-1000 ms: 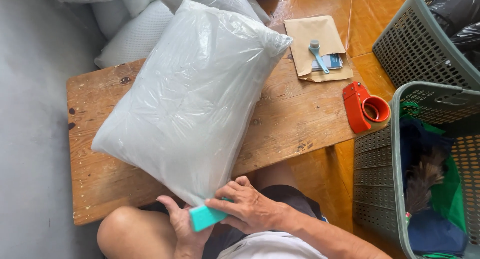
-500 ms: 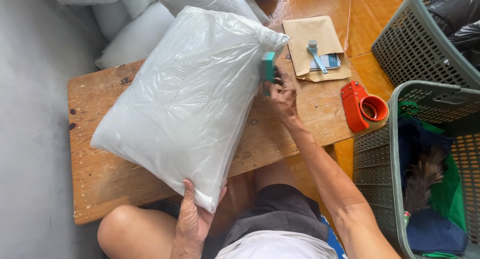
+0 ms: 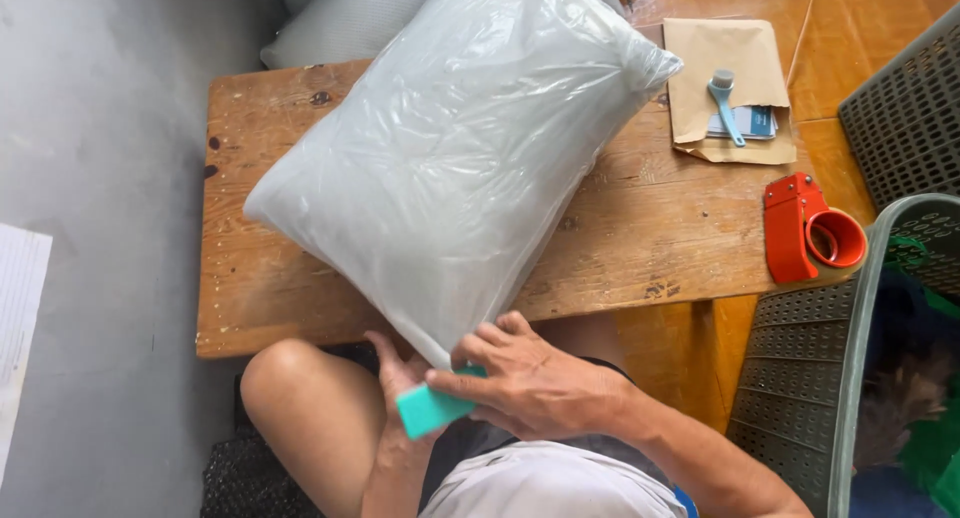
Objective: The person uses a green brush to scrub the surface of a white pillow wrapped in clear plastic. The pillow is placed on a wooden table, and the person repeatedly brushes different areas of the pillow's surface.
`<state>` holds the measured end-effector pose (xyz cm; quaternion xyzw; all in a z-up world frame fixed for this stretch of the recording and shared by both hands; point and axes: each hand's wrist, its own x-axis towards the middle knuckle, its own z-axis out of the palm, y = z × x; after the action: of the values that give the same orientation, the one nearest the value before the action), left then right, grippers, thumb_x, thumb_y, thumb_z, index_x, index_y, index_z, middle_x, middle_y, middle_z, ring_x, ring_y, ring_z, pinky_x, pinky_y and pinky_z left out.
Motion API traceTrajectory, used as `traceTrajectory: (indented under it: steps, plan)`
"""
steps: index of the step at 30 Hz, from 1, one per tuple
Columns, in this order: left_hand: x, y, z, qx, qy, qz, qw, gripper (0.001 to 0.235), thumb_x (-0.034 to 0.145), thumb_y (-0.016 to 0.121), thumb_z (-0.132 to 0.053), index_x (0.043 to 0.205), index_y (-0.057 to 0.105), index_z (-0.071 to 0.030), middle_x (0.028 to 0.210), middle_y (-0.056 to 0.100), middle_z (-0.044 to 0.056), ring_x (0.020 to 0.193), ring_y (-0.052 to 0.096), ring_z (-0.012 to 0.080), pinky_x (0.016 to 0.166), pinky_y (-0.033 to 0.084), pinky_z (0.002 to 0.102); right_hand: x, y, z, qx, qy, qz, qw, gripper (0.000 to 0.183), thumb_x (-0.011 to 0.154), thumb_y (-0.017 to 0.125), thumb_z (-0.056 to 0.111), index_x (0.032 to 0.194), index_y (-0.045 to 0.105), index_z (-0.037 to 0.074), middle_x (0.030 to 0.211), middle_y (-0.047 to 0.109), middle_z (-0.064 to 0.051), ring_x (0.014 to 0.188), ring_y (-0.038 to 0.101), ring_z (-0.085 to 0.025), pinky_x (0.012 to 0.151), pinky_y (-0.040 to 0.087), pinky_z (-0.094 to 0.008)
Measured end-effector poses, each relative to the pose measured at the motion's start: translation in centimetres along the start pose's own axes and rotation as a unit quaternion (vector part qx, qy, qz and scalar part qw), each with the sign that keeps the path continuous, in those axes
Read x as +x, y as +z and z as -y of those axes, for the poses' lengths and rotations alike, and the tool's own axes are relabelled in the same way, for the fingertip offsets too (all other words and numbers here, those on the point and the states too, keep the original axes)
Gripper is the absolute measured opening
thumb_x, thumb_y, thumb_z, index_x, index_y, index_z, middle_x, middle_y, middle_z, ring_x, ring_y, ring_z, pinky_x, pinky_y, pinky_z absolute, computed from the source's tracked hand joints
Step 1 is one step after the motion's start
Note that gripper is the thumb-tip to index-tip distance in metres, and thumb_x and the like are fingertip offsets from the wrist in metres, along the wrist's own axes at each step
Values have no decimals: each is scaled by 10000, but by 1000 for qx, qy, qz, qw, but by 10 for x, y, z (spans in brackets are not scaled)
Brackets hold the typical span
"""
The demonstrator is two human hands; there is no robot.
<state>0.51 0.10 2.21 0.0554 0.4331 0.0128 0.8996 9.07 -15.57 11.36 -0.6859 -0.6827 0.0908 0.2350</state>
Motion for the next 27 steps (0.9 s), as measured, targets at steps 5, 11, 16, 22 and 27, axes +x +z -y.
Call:
traceTrajectory:
  steps: [5, 11, 16, 22, 27]
  plan:
    - [1, -3, 4, 49, -2, 106, 993, 722, 882, 331, -732, 1431, 528, -307, 1363, 602, -2, 1203, 559, 343, 867, 432, 554, 57, 7, -27, -169, 33, -174, 970, 405, 1026, 524, 173, 1422, 477, 102, 1082, 528, -138, 870, 515, -311, 813, 355, -467]
    - [15, -21, -7, 24, 55, 115, 992, 839, 766, 557, -752, 1384, 590, -186, 1327, 660, 92, 1198, 618, 299, 967, 501, 453, 22, 36, -8, -126, 71, -102, 984, 340, 944, 584, 212, 1241, 517, 61, 904, 459, -137, 750, 486, -318, 691, 342, -471]
    - [36, -47, -44, 125, 68, -30, 989, 552, 787, 789, -391, 1247, 678, -107, 1085, 769, 114, 832, 734, 295, 620, 598, 296, -43, 22, 2, 80, 96, 62, 990, 472, 906, 665, 300, 1315, 536, 104, 961, 493, -113, 872, 493, -304, 735, 319, -464]
    - [12, -16, -100, -57, 223, -30, 973, 699, 826, 787, -521, 1267, 560, -29, 1169, 657, 145, 1078, 701, 259, 917, 646, 367, -120, 30, -23, 211, 207, -346, 890, 576, 923, 710, 234, 1420, 523, 10, 1281, 594, -158, 1171, 591, -262, 1023, 473, -383]
    - [34, 17, -47, 95, 218, 42, 970, 1387, 716, 843, -744, 1604, 5, -86, 1646, 72, 245, 1567, 103, 410, 1267, 129, 596, -157, 45, -69, 159, 339, -604, 703, 562, 932, 736, 186, 1431, 558, -4, 1116, 587, -139, 977, 609, -221, 856, 516, -388]
